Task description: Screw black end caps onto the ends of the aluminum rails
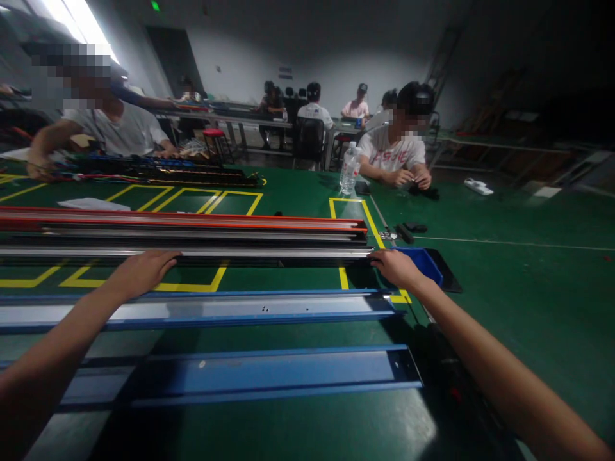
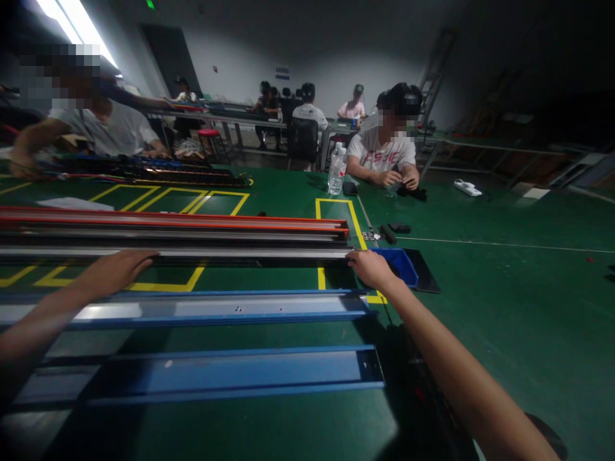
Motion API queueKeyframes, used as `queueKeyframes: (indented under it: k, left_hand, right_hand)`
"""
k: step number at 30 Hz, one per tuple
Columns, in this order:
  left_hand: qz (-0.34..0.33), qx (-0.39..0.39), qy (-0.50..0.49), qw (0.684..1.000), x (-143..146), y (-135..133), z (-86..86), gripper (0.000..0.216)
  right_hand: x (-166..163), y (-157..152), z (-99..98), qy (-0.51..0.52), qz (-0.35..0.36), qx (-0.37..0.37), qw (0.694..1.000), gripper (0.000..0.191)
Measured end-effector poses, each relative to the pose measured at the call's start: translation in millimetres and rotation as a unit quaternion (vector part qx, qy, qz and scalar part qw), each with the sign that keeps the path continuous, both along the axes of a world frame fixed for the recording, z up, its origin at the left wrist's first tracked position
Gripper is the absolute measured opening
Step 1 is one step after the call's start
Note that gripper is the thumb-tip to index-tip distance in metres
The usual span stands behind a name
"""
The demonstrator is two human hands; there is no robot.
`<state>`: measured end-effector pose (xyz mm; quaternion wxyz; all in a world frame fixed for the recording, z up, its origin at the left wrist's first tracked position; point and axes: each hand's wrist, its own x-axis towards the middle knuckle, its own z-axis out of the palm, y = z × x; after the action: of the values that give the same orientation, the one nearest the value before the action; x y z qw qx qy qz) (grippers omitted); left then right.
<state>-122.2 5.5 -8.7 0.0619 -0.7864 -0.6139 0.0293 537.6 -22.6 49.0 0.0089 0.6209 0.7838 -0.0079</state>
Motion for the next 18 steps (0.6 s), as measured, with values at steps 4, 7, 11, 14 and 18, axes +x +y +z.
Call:
queueKeyframes:
  k: [4,7,11,14,18]
  left_hand:
    - [0.016,-0.004,0.010,1.000,-1,2,0.7,0.060]
    - [0.023,-0.006,0.015,1.000,1,2,2.3,0.060]
    - [0.030,-0.007,0.014,0.999,4,1,2.5,0.061]
    - [0.033,-0.011,0.007,0.999,4,-1,1.5,0.062]
    - [0.032,-0.017,-0.007,0.999,2,-3,0.7,0.060]
  right_hand:
    - [1,8,-6.9,-0.020,-0.010,-0.004,1.000,0.031]
    - [2,9,-10.3,-0.028,-0.018,-0.002,0.999,0.031]
    - [3,9,-12.8,-0.031,-0.023,-0.002,0.999,0.030]
    - [3,7,-14.1,-0.026,-0.025,-0.001,0.999,0.029]
    - [4,4,-14.1,-0.011,-0.028,-0.004,1.000,0.027]
